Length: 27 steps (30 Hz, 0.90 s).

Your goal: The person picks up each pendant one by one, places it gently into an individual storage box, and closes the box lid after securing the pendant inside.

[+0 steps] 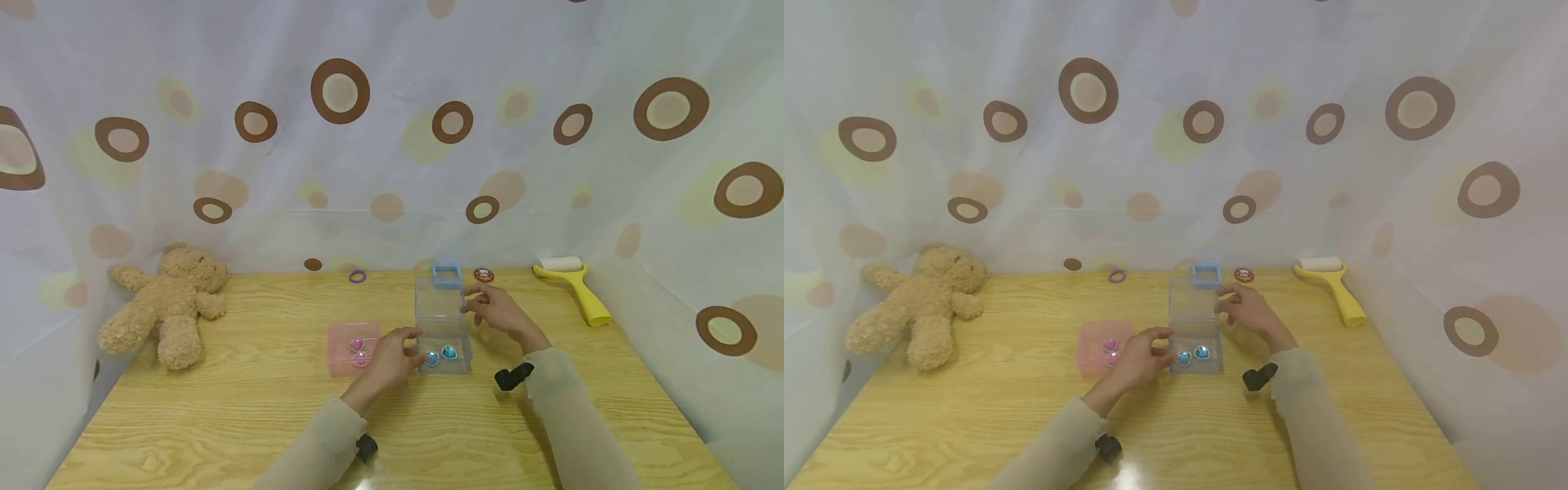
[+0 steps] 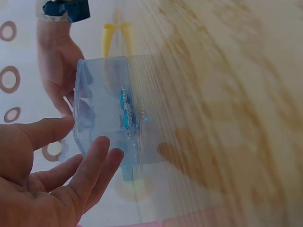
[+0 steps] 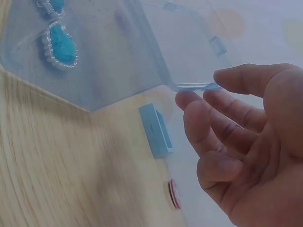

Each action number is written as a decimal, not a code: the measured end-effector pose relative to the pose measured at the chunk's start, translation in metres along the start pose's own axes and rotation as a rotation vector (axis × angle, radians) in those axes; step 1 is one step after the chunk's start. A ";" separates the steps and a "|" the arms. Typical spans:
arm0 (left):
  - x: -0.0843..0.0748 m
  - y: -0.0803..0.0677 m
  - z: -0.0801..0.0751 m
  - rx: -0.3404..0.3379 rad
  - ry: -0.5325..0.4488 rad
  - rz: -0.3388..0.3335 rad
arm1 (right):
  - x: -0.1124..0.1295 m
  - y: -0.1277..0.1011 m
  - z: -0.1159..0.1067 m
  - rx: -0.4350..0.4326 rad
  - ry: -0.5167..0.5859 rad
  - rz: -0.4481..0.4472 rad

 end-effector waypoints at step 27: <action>-0.002 0.001 -0.002 -0.010 -0.001 0.018 | 0.011 -0.025 -0.006 0.175 0.113 -0.074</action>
Point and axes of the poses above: each hand's wrist, its own y-axis towards the middle knuckle, its own z-axis out of the palm, x = y × z, the point moved 6 cm from there along y, towards the middle knuckle, and after that the axes turned 12 degrees about -y, right-handed, at the moved point
